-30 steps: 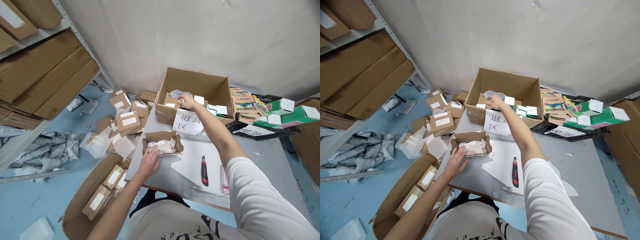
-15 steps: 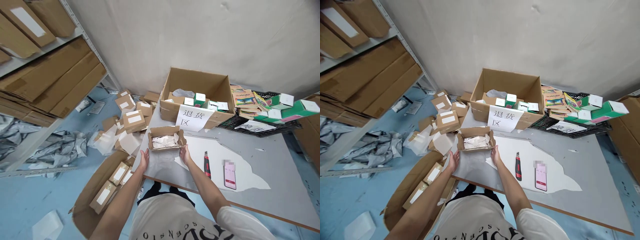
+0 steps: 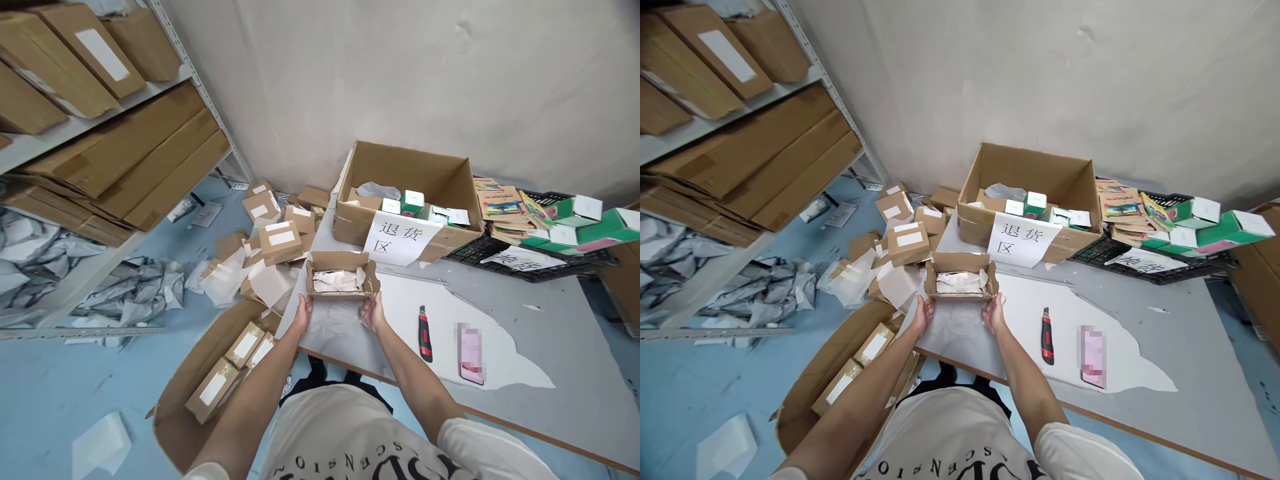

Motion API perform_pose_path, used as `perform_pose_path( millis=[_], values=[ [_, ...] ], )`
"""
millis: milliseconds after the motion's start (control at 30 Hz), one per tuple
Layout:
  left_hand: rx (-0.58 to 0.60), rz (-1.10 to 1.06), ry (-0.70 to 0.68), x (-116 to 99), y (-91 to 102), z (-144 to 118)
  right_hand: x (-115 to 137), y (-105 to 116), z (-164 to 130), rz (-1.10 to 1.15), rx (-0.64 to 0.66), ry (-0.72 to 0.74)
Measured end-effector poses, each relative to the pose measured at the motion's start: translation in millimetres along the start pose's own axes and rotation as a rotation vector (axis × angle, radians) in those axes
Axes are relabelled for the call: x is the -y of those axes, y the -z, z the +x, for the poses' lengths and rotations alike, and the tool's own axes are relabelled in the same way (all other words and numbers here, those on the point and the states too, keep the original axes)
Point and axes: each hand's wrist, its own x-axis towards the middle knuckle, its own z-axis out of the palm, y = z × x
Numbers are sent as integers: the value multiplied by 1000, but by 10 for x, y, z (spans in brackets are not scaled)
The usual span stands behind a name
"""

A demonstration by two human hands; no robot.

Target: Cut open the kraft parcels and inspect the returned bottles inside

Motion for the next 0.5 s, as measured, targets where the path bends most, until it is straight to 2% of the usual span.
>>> perform_pose_path(
  millis=[67, 167, 333, 500],
  values=[
    [-16, -7, 1, -40, 102, 25, -30, -124, 33, 40, -20, 21],
    [-74, -38, -2, -192, 330, 92, -36, -440, 148, 2, 47, 0],
    [-224, -133, -43, -622, 867, 278, 51, -1296, 453, -84, 197, -103],
    [-306, -181, -32, -995, 1342, 495, 80, -2137, 783, -99, 304, -185]
  ],
)
